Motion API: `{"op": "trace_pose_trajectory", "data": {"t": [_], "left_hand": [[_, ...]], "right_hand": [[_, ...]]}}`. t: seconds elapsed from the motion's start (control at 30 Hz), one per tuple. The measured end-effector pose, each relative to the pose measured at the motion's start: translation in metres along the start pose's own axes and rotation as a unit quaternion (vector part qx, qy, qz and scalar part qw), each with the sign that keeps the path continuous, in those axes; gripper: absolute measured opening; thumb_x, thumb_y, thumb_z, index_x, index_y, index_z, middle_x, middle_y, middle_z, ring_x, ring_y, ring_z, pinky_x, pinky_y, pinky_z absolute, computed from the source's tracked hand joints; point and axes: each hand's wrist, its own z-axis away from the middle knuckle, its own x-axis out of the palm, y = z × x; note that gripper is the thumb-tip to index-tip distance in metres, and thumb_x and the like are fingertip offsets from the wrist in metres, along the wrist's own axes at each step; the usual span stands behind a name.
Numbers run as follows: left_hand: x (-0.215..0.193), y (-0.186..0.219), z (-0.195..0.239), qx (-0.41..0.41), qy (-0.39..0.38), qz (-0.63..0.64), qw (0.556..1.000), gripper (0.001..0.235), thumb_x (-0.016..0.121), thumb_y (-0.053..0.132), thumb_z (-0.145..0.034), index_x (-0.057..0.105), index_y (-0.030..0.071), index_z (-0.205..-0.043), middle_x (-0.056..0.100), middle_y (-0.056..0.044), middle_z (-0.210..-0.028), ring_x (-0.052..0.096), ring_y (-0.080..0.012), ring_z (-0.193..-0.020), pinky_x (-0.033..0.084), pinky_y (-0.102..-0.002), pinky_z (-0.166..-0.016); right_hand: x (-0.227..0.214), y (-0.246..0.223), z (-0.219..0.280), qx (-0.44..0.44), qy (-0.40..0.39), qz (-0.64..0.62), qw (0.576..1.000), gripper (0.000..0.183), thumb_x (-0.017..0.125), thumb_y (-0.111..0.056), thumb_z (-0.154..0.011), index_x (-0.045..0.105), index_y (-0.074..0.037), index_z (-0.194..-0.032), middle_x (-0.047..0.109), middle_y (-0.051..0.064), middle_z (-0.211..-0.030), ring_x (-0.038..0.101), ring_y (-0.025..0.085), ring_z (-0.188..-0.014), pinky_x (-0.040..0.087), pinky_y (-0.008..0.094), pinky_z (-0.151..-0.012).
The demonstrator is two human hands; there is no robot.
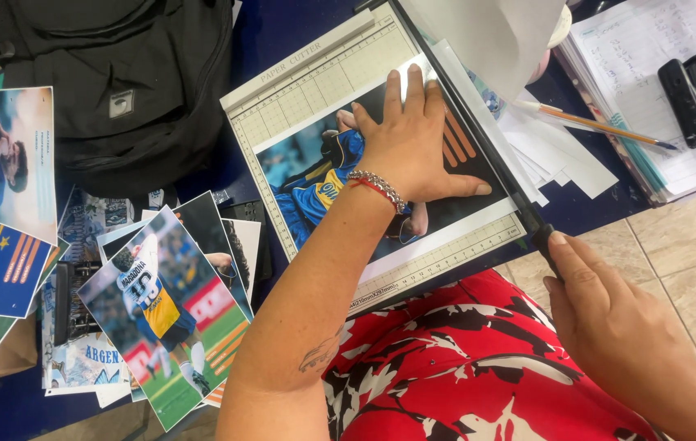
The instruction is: Organizing, stapling, and cutting printed photos to prepare them for customers
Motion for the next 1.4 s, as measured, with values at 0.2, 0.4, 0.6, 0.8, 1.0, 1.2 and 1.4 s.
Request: {"op": "trace_pose_trajectory", "data": {"t": [0.2, 0.4, 0.6, 0.8, 1.0, 1.2, 1.4], "left_hand": [[-0.006, 0.002, 0.002, -0.007, -0.017, 0.004, 1.0, 0.146, 0.074, 0.095, -0.065, 0.013, 0.002, -0.16, -0.003, -0.018, -0.17, -0.006, -0.0423, -0.156, 0.013, -0.081, -0.11], [-0.019, 0.004, 0.012, -0.01, -0.041, 0.018, 0.999, 0.143, 0.07, 0.091, -0.066, 0.009, 0.004, -0.162, -0.008, -0.016, -0.172, -0.009, -0.0392, -0.157, 0.01, -0.077, -0.114], [-0.003, -0.016, 0.021, 0.031, 0.028, 0.016, 0.999, 0.13, 0.052, 0.093, -0.069, 0.016, 0.01, -0.162, 0.004, -0.014, -0.172, 0.001, -0.0352, -0.158, 0.013, -0.071, -0.116], [0.002, -0.038, 0.051, -0.017, 0.036, -0.031, 0.999, 0.11, 0.042, 0.089, -0.079, 0.027, 0.016, -0.159, 0.016, -0.016, -0.166, 0.021, -0.0348, -0.146, 0.025, -0.057, -0.111], [0.021, -0.041, 0.067, -0.017, 0.227, -0.128, 0.965, 0.075, 0.046, 0.077, -0.087, 0.065, 0.016, -0.124, 0.062, -0.007, -0.13, 0.054, -0.0237, -0.118, 0.035, -0.053, -0.097], [0.052, -0.041, 0.051, 0.205, 0.164, 0.055, 0.963, 0.082, 0.046, 0.061, -0.096, 0.037, 0.003, -0.153, 0.029, -0.023, -0.164, 0.023, -0.0389, -0.155, 0.021, -0.059, -0.122], [0.046, -0.043, 0.014, 0.139, 0.214, 0.063, 0.965, 0.103, 0.048, 0.079, -0.082, 0.041, 0.002, -0.149, 0.033, -0.023, -0.162, 0.024, -0.0464, -0.152, 0.019, -0.065, -0.12]], "right_hand": [[0.02, 0.004, 0.003, 0.009, 0.01, -0.043, 0.999, 0.056, 0.061, -0.021, -0.095, 0.05, -0.002, -0.147, 0.066, 0.018, -0.143, 0.073, 0.036, -0.109, 0.06, 0.054, -0.056], [0.012, 0.002, -0.002, 0.037, 0.021, -0.12, 0.992, 0.055, 0.062, -0.017, -0.093, 0.053, -0.005, -0.145, 0.065, 0.016, -0.143, 0.072, 0.037, -0.104, 0.06, 0.056, -0.052], [-0.053, -0.009, -0.009, 0.05, 0.089, -0.248, 0.963, 0.041, 0.065, -0.006, -0.091, 0.063, -0.003, -0.132, 0.064, 0.016, -0.144, 0.065, 0.027, -0.126, 0.055, 0.043, -0.099], [-0.082, -0.015, -0.022, -0.011, 0.187, -0.406, 0.895, 0.045, 0.059, 0.02, -0.091, 0.047, 0.015, -0.134, 0.056, 0.036, -0.143, 0.075, 0.033, -0.1, 0.06, 0.033, -0.087], [-0.081, -0.013, -0.034, 0.008, 0.181, -0.41, 0.894, 0.049, 0.051, 0.015, -0.101, 0.041, 0.02, -0.149, 0.059, 0.036, -0.13, 0.072, 0.036, -0.097, 0.058, 0.038, -0.094], [-0.068, 0.0, -0.029, 0.019, 0.188, -0.328, 0.926, 0.055, 0.06, 0.006, -0.102, 0.051, 0.019, -0.154, 0.065, 0.033, -0.126, 0.069, 0.032, -0.098, 0.053, 0.034, -0.091], [-0.045, 0.003, -0.032, -0.094, 0.278, -0.335, 0.895, 0.05, 0.058, 0.014, -0.101, 0.037, 0.015, -0.146, 0.053, 0.048, -0.151, 0.062, 0.053, -0.135, 0.056, 0.048, -0.108]]}}
